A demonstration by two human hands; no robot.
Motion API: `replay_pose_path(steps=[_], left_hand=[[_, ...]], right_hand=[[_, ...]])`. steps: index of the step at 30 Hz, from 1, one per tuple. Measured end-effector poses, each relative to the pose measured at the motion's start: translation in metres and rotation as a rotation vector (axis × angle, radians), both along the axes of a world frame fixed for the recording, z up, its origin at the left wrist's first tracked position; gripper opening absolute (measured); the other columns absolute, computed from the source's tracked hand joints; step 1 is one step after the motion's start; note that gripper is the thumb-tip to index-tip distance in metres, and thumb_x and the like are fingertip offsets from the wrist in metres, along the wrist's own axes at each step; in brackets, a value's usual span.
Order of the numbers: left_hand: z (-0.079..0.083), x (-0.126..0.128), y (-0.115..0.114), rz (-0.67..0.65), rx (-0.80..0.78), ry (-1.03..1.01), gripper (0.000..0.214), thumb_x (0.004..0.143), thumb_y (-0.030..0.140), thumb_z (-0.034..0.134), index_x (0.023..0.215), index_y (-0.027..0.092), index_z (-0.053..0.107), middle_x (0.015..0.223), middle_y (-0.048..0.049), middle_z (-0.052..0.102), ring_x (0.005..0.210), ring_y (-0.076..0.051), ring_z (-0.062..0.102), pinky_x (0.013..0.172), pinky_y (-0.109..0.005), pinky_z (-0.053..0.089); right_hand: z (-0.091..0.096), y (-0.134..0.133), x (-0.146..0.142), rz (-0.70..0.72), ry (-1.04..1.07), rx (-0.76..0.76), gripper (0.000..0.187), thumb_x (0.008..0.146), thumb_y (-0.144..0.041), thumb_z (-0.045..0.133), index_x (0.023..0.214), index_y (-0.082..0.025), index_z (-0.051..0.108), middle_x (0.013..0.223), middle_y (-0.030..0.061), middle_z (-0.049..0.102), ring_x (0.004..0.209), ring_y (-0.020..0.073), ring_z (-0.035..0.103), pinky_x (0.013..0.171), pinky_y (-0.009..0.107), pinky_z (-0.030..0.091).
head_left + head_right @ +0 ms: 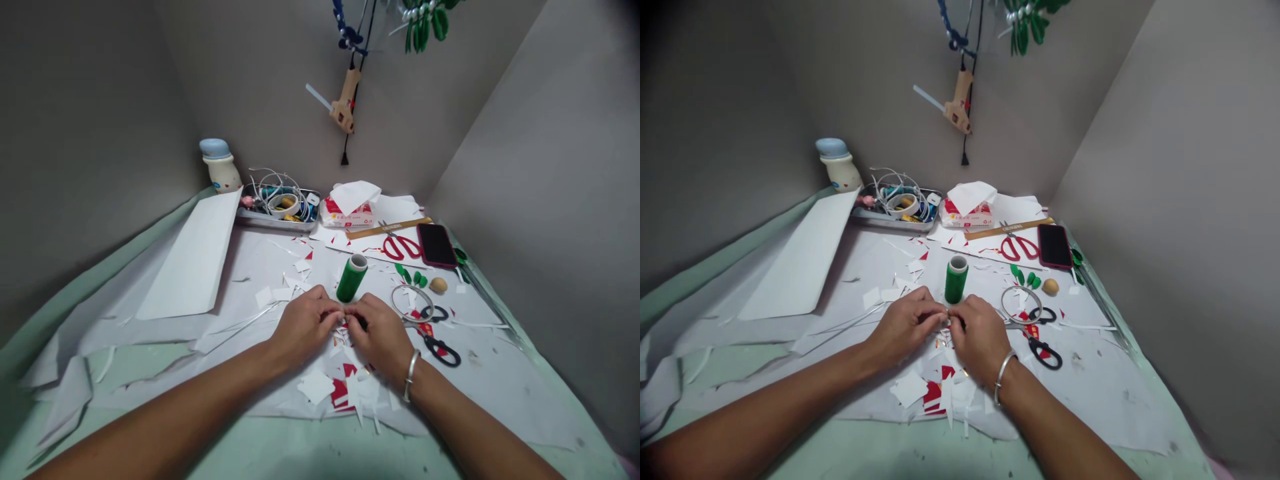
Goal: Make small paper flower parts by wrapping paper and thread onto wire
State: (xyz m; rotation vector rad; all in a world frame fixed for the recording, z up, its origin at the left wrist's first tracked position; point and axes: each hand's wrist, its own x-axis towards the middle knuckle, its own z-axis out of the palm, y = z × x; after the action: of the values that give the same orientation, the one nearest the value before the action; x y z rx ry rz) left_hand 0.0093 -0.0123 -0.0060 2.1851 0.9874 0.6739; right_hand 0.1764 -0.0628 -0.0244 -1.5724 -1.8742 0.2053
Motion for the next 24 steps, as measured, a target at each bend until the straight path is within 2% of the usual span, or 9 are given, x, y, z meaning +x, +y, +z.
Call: replay_pose_path(steps=[4,8,12,16,24], left_hand=[[0.001,-0.002,0.006,0.047,0.001,0.013,0.021,0.087,0.021,0.053,0.083,0.021,0.073,0.080,-0.0015,0.054,0.075,-0.015,0.055,0.071,-0.029,0.043],[-0.002,-0.004,0.016,0.069,-0.057,-0.013,0.021,0.086,0.024,0.054,0.084,0.022,0.074,0.080,-0.0014,0.055,0.075,-0.016,0.056,0.072,-0.029,0.043],[-0.004,-0.006,0.020,0.078,-0.108,-0.043,0.020,0.086,0.026,0.055,0.084,0.023,0.075,0.078,-0.0011,0.056,0.073,-0.016,0.056,0.072,-0.030,0.044],[-0.002,-0.004,0.013,0.027,-0.094,-0.044,0.021,0.086,0.024,0.055,0.085,0.024,0.075,0.078,-0.0016,0.057,0.075,-0.016,0.056,0.072,-0.030,0.043],[0.000,0.002,0.000,-0.033,-0.027,-0.026,0.023,0.089,0.021,0.052,0.079,0.023,0.073,0.077,-0.0002,0.053,0.073,-0.014,0.054,0.069,-0.028,0.042]], right_hand=[[-0.001,-0.001,0.001,0.088,-0.114,0.023,0.017,0.085,-0.012,0.055,0.084,-0.019,0.070,0.078,0.0054,0.061,0.078,0.0208,0.056,0.071,0.033,0.044],[0.002,0.000,0.003,0.174,-0.071,0.046,0.017,0.086,-0.012,0.055,0.087,-0.019,0.070,0.081,0.0061,0.063,0.079,0.0203,0.057,0.074,0.033,0.045],[0.005,0.001,0.005,0.150,0.072,0.074,0.017,0.085,-0.012,0.055,0.090,-0.019,0.070,0.080,0.0052,0.063,0.079,0.0197,0.059,0.072,0.032,0.048],[0.004,0.002,0.006,0.091,0.148,0.098,0.017,0.085,-0.013,0.055,0.090,-0.021,0.069,0.081,0.0043,0.063,0.078,0.0188,0.060,0.072,0.031,0.049],[0.001,0.001,0.003,0.045,-0.014,0.055,0.018,0.083,-0.012,0.055,0.090,-0.018,0.071,0.079,0.0065,0.064,0.080,0.0222,0.058,0.073,0.034,0.046]])
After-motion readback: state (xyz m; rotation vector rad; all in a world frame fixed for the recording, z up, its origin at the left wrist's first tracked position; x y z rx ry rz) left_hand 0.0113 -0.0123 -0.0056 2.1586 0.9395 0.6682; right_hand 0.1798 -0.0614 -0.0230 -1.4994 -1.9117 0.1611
